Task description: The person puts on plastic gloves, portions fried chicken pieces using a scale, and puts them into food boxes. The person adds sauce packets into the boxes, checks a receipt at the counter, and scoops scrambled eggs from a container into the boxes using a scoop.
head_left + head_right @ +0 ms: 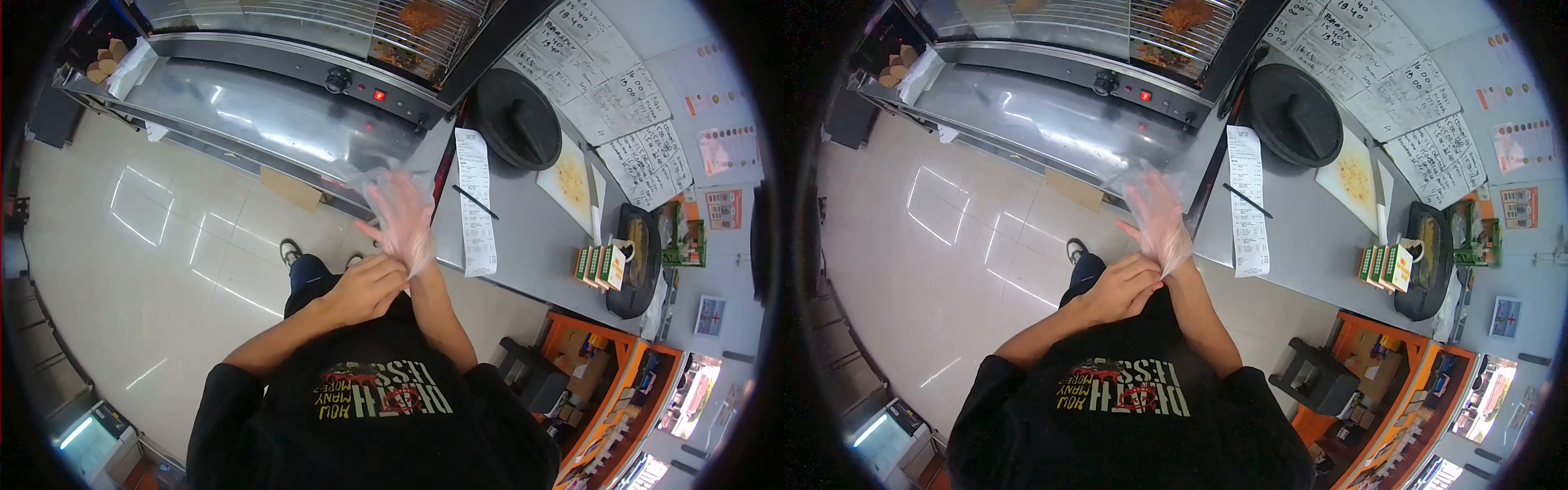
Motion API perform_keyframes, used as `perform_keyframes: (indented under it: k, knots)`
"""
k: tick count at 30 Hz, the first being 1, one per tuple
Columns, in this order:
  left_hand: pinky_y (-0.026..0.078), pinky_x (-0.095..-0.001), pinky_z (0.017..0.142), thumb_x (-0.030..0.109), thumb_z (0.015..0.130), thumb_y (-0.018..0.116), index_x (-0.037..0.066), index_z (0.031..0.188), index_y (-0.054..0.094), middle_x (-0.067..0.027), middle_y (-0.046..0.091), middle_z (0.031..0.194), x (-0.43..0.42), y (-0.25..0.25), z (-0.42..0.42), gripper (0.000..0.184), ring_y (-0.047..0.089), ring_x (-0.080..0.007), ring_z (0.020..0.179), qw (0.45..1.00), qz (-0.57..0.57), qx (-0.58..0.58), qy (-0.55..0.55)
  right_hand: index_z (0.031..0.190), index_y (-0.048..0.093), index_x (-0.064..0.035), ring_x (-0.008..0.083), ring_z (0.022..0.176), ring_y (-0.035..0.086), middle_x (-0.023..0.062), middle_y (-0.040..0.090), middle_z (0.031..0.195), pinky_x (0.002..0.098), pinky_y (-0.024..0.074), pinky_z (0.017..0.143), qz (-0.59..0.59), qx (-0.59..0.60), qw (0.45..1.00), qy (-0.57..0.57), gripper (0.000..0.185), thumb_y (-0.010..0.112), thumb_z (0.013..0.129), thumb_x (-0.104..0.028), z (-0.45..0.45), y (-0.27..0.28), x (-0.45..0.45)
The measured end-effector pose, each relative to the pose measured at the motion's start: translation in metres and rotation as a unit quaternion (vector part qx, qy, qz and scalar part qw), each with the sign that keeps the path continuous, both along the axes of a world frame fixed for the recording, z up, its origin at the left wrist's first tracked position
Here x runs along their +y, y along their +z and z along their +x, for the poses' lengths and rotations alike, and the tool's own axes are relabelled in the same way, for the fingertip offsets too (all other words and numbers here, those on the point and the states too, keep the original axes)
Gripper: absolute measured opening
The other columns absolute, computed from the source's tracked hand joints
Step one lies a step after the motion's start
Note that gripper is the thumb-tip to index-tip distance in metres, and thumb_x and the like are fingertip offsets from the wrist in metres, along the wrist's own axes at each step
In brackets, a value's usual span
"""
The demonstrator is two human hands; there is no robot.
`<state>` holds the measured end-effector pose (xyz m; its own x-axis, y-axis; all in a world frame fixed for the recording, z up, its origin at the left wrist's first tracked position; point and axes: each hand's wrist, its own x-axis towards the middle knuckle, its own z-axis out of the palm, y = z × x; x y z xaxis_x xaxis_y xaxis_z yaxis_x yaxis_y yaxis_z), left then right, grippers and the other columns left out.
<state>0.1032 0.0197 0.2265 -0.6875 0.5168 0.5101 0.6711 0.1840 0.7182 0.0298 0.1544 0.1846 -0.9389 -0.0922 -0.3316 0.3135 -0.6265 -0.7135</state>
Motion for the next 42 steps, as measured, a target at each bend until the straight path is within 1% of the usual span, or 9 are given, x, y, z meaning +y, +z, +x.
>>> perform_keyframes:
  k: [13, 26, 32, 34, 35, 36, 37, 39, 42]
  knots:
    - [0.049, -0.0399, 0.081, -0.002, 0.078, 0.068, 0.001, 0.094, 0.058, -0.0125, 0.061, 0.097, -0.01, 0.025, -0.004, 0.019, 0.06, -0.0317, 0.092, 0.999, -0.01, 0.002, -0.039, 0.151, 0.038, -0.0125, 0.0301, 0.136, 0.044, 0.0099, 0.046, 0.149, 0.0452, 0.0292, 0.115, 0.009, 0.008, 1.0, 0.013, 0.053, 0.033, 0.107, -0.042, -0.017, 0.005, -0.008]
    - [0.047, -0.0418, 0.084, -0.003, 0.08, 0.065, 0.001, 0.094, 0.057, -0.0144, 0.058, 0.097, -0.03, -0.025, -0.005, 0.016, 0.059, -0.0342, 0.097, 0.995, -0.07, -0.034, -0.059, 0.151, 0.037, -0.0132, 0.0305, 0.136, 0.043, 0.0098, 0.046, 0.149, 0.0455, 0.0283, 0.115, 0.06, 0.01, 0.998, 0.03, 0.054, 0.032, 0.106, -0.043, -0.039, 0.0, -0.044]
    - [0.046, -0.0434, 0.088, -0.001, 0.081, 0.063, 0.003, 0.096, 0.057, -0.0154, 0.059, 0.102, -0.039, -0.028, -0.028, 0.016, 0.058, -0.0351, 0.1, 0.993, -0.063, -0.029, -0.097, 0.151, 0.037, -0.0135, 0.0307, 0.136, 0.043, 0.0098, 0.045, 0.15, 0.0457, 0.0279, 0.115, 0.181, 0.019, 0.982, 0.051, 0.054, 0.032, 0.106, -0.043, -0.054, 0.007, -0.046]
    - [0.046, -0.0427, 0.091, 0.001, 0.081, 0.065, 0.003, 0.098, 0.059, -0.0144, 0.06, 0.104, -0.041, -0.027, -0.035, 0.018, 0.059, -0.0338, 0.101, 0.989, -0.079, -0.034, -0.12, 0.151, 0.037, -0.0136, 0.0308, 0.137, 0.043, 0.0098, 0.045, 0.15, 0.0457, 0.0277, 0.115, 0.351, 0.021, 0.931, 0.092, 0.054, 0.032, 0.106, -0.043, -0.06, 0.002, -0.048]
    - [0.046, -0.0424, 0.091, 0.001, 0.081, 0.065, 0.003, 0.1, 0.06, -0.0143, 0.06, 0.105, -0.044, -0.029, -0.036, 0.02, 0.059, -0.0339, 0.1, 0.989, -0.079, -0.02, -0.127, 0.151, 0.037, -0.0136, 0.0308, 0.137, 0.043, 0.0098, 0.045, 0.15, 0.0458, 0.0276, 0.115, 0.459, 0.07, 0.879, 0.114, 0.054, 0.032, 0.106, -0.043, -0.067, -0.011, -0.051]
    - [0.047, -0.0421, 0.091, 0.001, 0.081, 0.065, 0.003, 0.102, 0.061, -0.0141, 0.061, 0.107, -0.048, -0.031, -0.041, 0.022, 0.059, -0.0339, 0.1, 0.988, -0.079, -0.005, -0.133, 0.151, 0.038, -0.014, 0.0314, 0.136, 0.044, 0.0101, 0.045, 0.15, 0.0463, 0.0271, 0.115, 0.568, 0.188, 0.795, 0.102, 0.054, 0.033, 0.106, -0.043, -0.078, -0.034, -0.055]
    - [0.048, -0.0414, 0.09, 0.001, 0.082, 0.065, 0.003, 0.104, 0.061, -0.0146, 0.061, 0.108, -0.052, -0.027, -0.048, 0.022, 0.06, -0.0335, 0.1, 0.994, -0.056, 0.007, -0.098, 0.149, 0.04, -0.0116, 0.0337, 0.132, 0.046, 0.0143, 0.045, 0.149, 0.0451, 0.0322, 0.111, 0.608, 0.298, 0.735, 0.035, 0.053, 0.038, 0.104, -0.039, -0.079, -0.013, -0.056]
    - [0.049, -0.0398, 0.088, 0.001, 0.085, 0.065, 0.001, 0.107, 0.062, -0.0156, 0.062, 0.11, -0.064, -0.011, -0.06, 0.022, 0.06, -0.0328, 0.099, 0.999, -0.009, 0.025, -0.032, 0.147, 0.042, -0.0102, 0.0364, 0.128, 0.048, 0.0166, 0.048, 0.145, 0.0441, 0.036, 0.109, 0.647, 0.342, 0.676, -0.09, 0.053, 0.043, 0.102, -0.037, -0.107, 0.055, -0.063]
    - [0.05, -0.0372, 0.084, 0.002, 0.089, 0.063, 0.0, 0.11, 0.062, -0.0171, 0.062, 0.112, -0.087, 0.027, -0.108, 0.022, 0.062, -0.03, 0.099, 0.984, 0.106, -0.086, 0.118, 0.144, 0.046, -0.009, 0.0373, 0.122, 0.051, 0.0175, 0.052, 0.14, 0.0439, 0.0405, 0.104, 0.685, 0.37, 0.571, -0.26, 0.051, 0.047, 0.099, -0.035, -0.169, 0.134, -0.084]
